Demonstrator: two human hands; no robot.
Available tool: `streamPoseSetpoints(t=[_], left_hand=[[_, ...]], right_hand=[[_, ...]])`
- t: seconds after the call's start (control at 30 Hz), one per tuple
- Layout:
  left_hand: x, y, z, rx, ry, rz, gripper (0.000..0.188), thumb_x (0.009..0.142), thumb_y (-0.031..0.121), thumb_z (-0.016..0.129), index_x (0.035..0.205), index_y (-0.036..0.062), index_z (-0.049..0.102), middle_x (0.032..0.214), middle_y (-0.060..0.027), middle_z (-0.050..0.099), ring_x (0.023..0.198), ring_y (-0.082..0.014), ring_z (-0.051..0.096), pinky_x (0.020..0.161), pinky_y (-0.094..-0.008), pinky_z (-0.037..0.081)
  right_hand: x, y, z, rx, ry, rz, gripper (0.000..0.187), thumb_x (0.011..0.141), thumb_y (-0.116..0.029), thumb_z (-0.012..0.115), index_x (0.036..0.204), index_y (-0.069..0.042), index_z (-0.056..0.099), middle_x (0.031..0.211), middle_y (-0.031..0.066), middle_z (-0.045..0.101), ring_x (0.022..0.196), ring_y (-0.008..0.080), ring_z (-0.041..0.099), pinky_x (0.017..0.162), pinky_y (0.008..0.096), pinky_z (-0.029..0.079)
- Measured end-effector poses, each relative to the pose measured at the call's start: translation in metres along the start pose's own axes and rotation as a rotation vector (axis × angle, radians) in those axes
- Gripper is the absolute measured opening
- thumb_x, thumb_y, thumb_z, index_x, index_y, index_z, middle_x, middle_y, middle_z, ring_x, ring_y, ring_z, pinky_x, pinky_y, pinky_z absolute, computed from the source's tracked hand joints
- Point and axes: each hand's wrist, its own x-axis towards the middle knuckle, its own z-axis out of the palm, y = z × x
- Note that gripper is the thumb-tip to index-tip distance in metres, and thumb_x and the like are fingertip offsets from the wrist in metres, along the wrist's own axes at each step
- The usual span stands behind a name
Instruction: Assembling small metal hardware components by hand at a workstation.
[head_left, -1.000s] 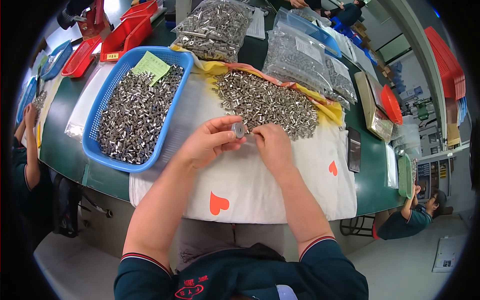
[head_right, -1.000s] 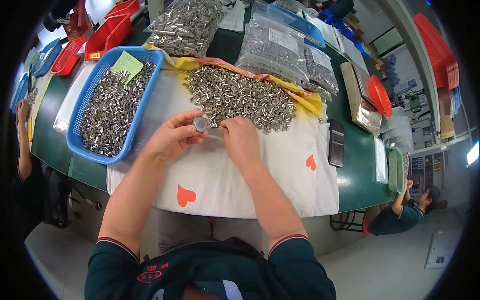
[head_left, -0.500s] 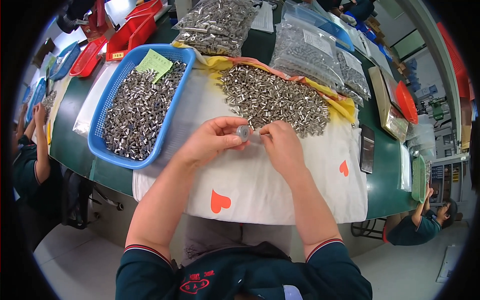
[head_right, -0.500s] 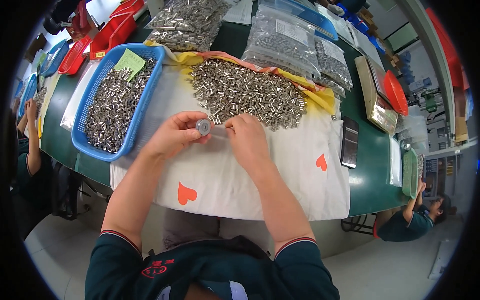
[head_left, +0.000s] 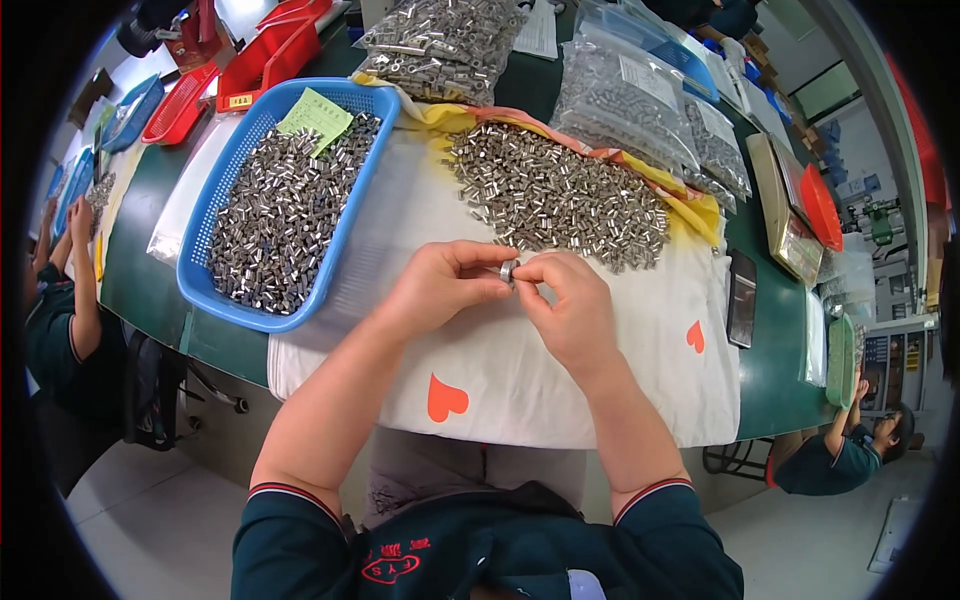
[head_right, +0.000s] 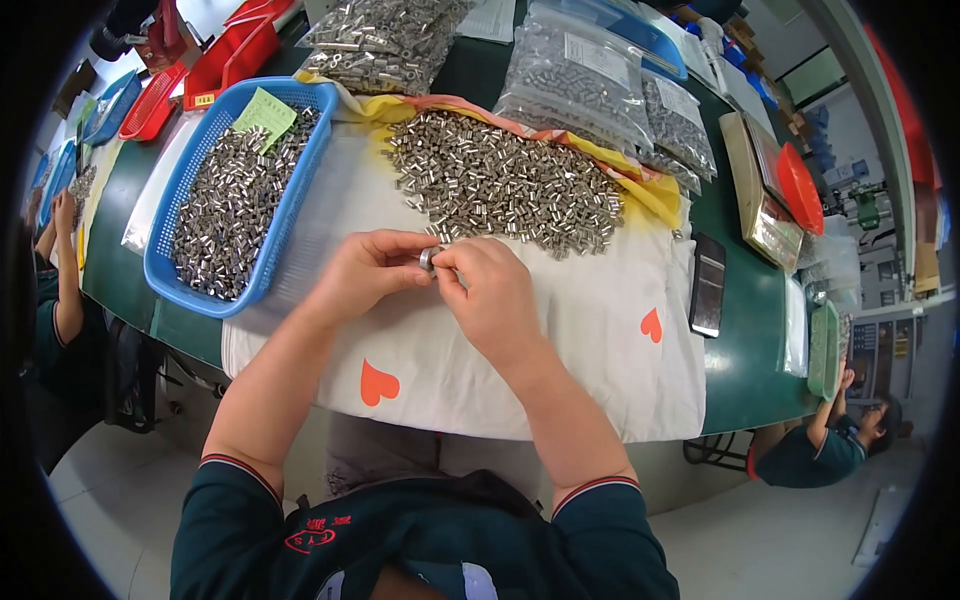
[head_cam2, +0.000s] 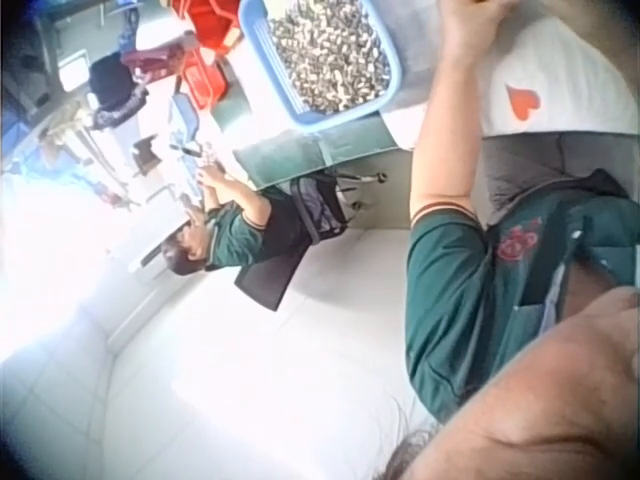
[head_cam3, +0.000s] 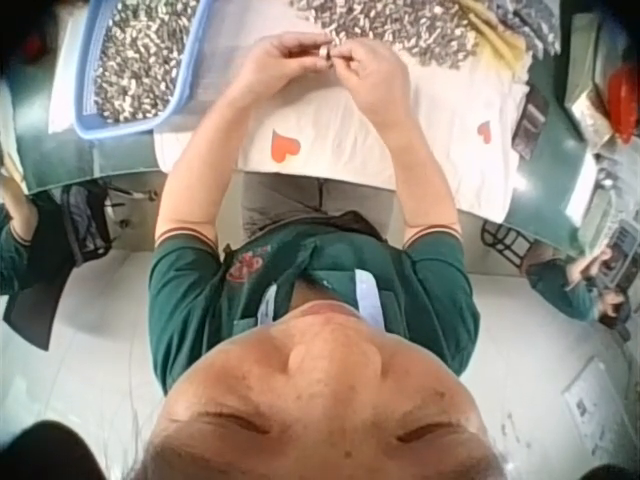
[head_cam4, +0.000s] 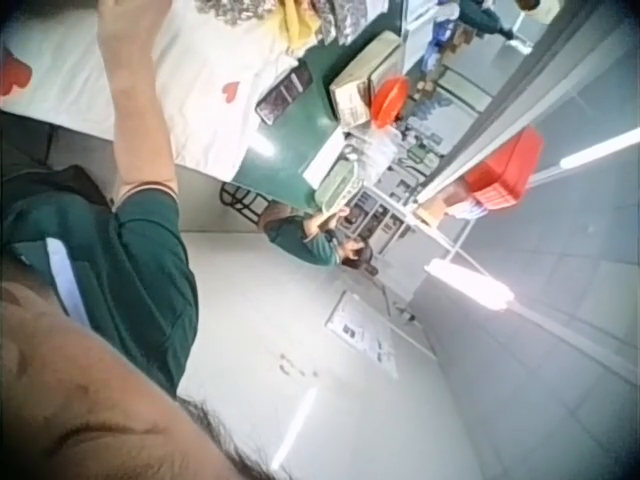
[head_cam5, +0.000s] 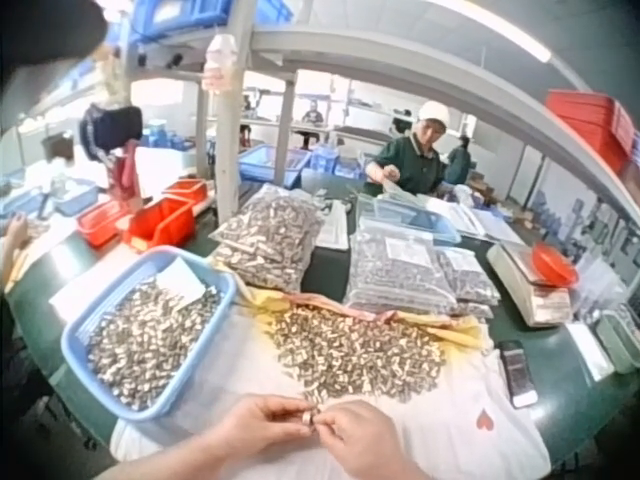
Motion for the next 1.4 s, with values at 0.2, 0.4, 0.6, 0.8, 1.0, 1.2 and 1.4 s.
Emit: streamPoseSetpoints(t=[0.2,0.4,0.6,0.8,1.0,1.2,1.4], left_hand=[[-0.002,0.006,0.001,0.063,0.005,-0.035,0.036,0.074,0.0,0.065,0.108,-0.0013,0.056,0.087,-0.0011,0.061,0.076,-0.0046,0.055,0.067,-0.0186,0.045],[-0.001,0.003,0.004,0.052,-0.036,-0.081,0.036,0.074,-0.002,0.063,0.109,-0.0024,0.055,0.086,-0.0006,0.059,0.076,-0.0052,0.054,0.068,-0.0195,0.045],[-0.008,0.009,0.014,0.267,-0.104,-0.069,0.034,0.072,0.0,0.066,0.106,0.0003,0.058,0.086,-0.0015,0.061,0.075,-0.0056,0.054,0.069,-0.0209,0.046],[-0.014,0.014,0.014,0.439,-0.197,0.078,0.033,0.068,0.001,0.069,0.1,0.0015,0.061,0.085,-0.0026,0.063,0.077,-0.0062,0.055,0.071,-0.0225,0.046],[-0.008,0.01,0.011,0.299,-0.181,0.011,0.034,0.071,-0.001,0.066,0.103,0.0013,0.059,0.092,-0.0044,0.062,0.082,-0.0085,0.056,0.074,-0.0234,0.046],[-0.001,0.004,-0.001,-0.039,0.018,-0.069,0.036,0.075,-0.005,0.061,0.11,-0.0005,0.053,0.098,-0.0045,0.059,0.085,-0.0085,0.056,0.077,-0.0215,0.046],[0.0,0.001,0.0,-0.088,-0.012,-0.048,0.036,0.075,0.002,0.063,0.11,-0.0008,0.054,0.088,-0.0024,0.06,0.079,-0.0066,0.056,0.071,-0.0199,0.046]], right_hand=[[0.001,0.004,-0.007,0.315,-0.129,0.234,0.008,0.071,-0.003,0.061,0.079,-0.002,0.059,0.075,0.0053,0.061,0.066,0.0138,0.057,0.059,0.0249,0.045],[0.004,0.015,-0.007,0.523,-0.272,0.57,0.006,0.075,-0.002,0.06,0.08,0.001,0.059,0.073,-0.0008,0.058,0.066,0.0055,0.051,0.06,0.0203,0.042],[0.007,0.032,-0.005,0.237,-0.084,0.481,0.008,0.074,-0.009,0.06,0.079,-0.003,0.06,0.07,0.0039,0.059,0.063,0.0133,0.054,0.058,0.0253,0.043],[0.006,0.034,0.023,-0.15,-0.09,0.125,0.009,0.071,-0.013,0.061,0.078,-0.006,0.061,0.072,0.0076,0.056,0.073,0.0243,0.054,0.065,0.0351,0.043],[0.003,0.03,0.018,-0.214,-0.102,0.193,0.008,0.07,-0.008,0.06,0.077,-0.007,0.061,0.074,0.0079,0.057,0.075,0.0249,0.053,0.068,0.0352,0.043],[0.004,0.02,0.011,-0.076,-0.047,0.205,0.011,0.069,-0.002,0.059,0.079,-0.004,0.061,0.075,0.0071,0.057,0.073,0.0193,0.054,0.067,0.0296,0.044],[-0.001,0.021,0.002,0.659,-0.13,0.373,0.01,0.073,0.0,0.056,0.082,-0.001,0.058,0.077,0.0012,0.056,0.073,0.0096,0.053,0.068,0.0238,0.043]])
